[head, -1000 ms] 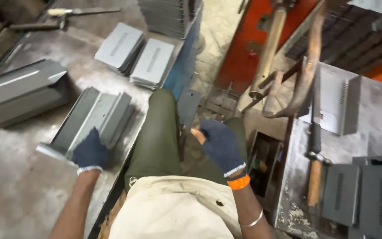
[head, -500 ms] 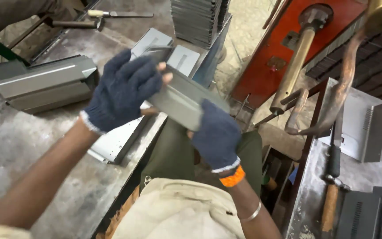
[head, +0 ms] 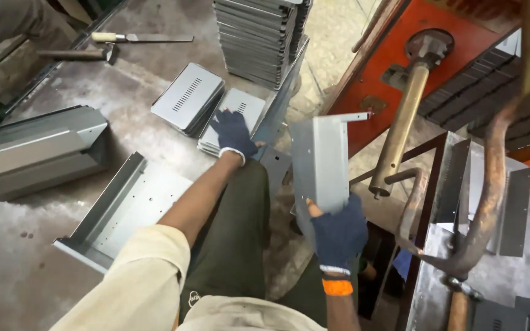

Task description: Spot welding and assembling metal box enclosures at a workstation.

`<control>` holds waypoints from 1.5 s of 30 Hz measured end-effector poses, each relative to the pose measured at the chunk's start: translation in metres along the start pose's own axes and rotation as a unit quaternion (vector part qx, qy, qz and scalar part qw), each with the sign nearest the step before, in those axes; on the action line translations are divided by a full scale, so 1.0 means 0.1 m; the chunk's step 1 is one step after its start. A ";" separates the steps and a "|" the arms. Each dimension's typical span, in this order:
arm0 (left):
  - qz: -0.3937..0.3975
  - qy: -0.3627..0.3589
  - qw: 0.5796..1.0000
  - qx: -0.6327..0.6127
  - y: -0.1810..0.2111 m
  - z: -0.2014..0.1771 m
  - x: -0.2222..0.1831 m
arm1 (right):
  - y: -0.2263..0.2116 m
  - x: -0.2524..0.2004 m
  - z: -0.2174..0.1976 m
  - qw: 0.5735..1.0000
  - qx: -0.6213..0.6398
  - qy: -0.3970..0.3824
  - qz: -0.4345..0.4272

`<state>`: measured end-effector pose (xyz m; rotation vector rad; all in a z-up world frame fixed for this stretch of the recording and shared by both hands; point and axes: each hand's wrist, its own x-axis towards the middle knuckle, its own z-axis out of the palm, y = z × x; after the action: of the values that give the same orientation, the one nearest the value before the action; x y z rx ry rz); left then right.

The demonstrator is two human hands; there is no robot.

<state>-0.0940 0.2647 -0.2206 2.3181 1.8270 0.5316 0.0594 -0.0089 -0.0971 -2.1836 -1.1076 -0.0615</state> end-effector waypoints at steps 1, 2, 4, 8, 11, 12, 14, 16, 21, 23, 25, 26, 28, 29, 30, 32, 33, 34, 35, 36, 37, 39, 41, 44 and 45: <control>-0.011 -0.024 0.996 0.083 0.05 0.04 0.01 | -0.03 0.09 0.07 0.999 -0.004 -0.013 0.033; -0.021 -0.048 0.984 0.168 0.09 0.06 0.02 | -0.07 0.17 0.13 0.997 -0.006 -0.025 0.067; -0.044 -0.093 0.986 0.129 0.07 0.01 0.19 | -0.12 0.30 0.22 0.998 0.026 -0.020 0.061; 0.025 -0.004 0.998 -0.056 -0.47 0.00 0.62 | -0.18 0.40 0.28 0.990 0.097 -0.022 0.095; -0.064 -0.040 0.864 -0.499 -0.70 -0.48 0.41 | -0.12 0.34 0.30 0.996 0.064 0.033 0.054; -0.061 -0.040 0.864 -0.497 -0.63 -0.72 0.20 | -0.12 0.32 0.27 0.996 0.066 0.036 0.055; -0.094 -0.044 0.727 -0.679 -0.50 -1.21 -0.26 | -0.12 0.25 0.21 0.991 0.105 0.022 0.074; -0.081 -0.090 0.570 -0.813 -0.21 -1.37 -0.62 | -0.18 0.23 0.10 0.986 0.152 0.020 0.069; -0.116 -0.380 0.098 -0.912 -0.31 0.09 -1.26 | -0.37 0.06 -0.29 0.987 0.144 0.059 0.045; -0.082 -0.421 0.128 -0.894 0.01 0.14 -1.63 | -0.55 -0.01 -0.62 0.955 0.291 0.038 0.028; -0.181 -0.336 0.241 -0.892 0.31 -0.08 -1.79 | -0.62 -0.06 -0.87 0.939 0.336 0.076 0.003; -0.270 -0.237 0.351 -0.865 0.45 -0.21 -1.85 | -0.67 -0.08 -0.99 0.917 0.383 0.113 -0.026; -0.253 -0.286 0.298 -0.875 0.54 -0.33 -1.86 | -0.70 -0.15 -1.27 0.882 0.441 0.156 -0.057; -0.235 -0.331 0.243 -0.881 0.59 -0.39 -1.86 | -0.71 -0.19 -1.40 0.840 0.498 0.194 -0.091; -0.236 -0.336 0.241 -0.879 0.69 -0.47 -1.87 | -0.37 -0.08 -1.36 0.842 0.495 0.198 -0.089; -0.276 -0.357 0.291 -0.844 0.88 -0.61 -1.92 | 0.32 0.03 -1.28 0.824 0.528 0.196 -0.071; -0.280 -0.365 0.289 -0.839 0.94 -0.61 -1.96 | 0.48 0.04 -1.37 0.814 0.543 0.196 -0.061; -0.290 -0.383 0.267 -0.835 0.99 -0.61 -1.99 | 0.62 0.05 -1.46 0.804 0.558 0.197 -0.051; -0.301 -0.401 0.244 -0.830 1.04 -0.61 -2.01 | 0.75 0.05 -1.56 0.793 0.574 0.199 -0.041; -0.302 -0.410 0.243 -0.826 0.99 -0.31 -2.05 | 0.87 0.03 -1.64 0.782 0.589 0.202 -0.033; -0.298 -0.436 0.161 -0.833 0.93 -0.01 -2.08 | 0.98 0.01 -1.72 0.770 0.603 0.205 -0.025; -0.300 -0.463 0.075 -0.831 0.97 0.15 -2.24 | 1.16 -0.07 -1.89 0.747 0.632 0.207 -0.007; -0.334 -0.408 0.251 -0.812 1.15 -0.12 -2.37 | 1.29 -0.14 -2.02 0.719 0.663 0.207 0.008; -0.160 -0.588 -0.027 -0.792 1.08 0.43 -2.55 | 1.28 -0.16 -2.06 0.672 0.711 0.205 0.019; -0.159 -0.592 -0.028 -0.790 1.04 0.68 -2.54 | 1.25 -0.20 -1.97 0.672 0.710 0.209 0.017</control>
<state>-0.0253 0.0014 -0.2972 -0.1402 -0.1525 0.0148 0.1873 -0.1896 -0.0208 -0.6703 -0.4474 0.2405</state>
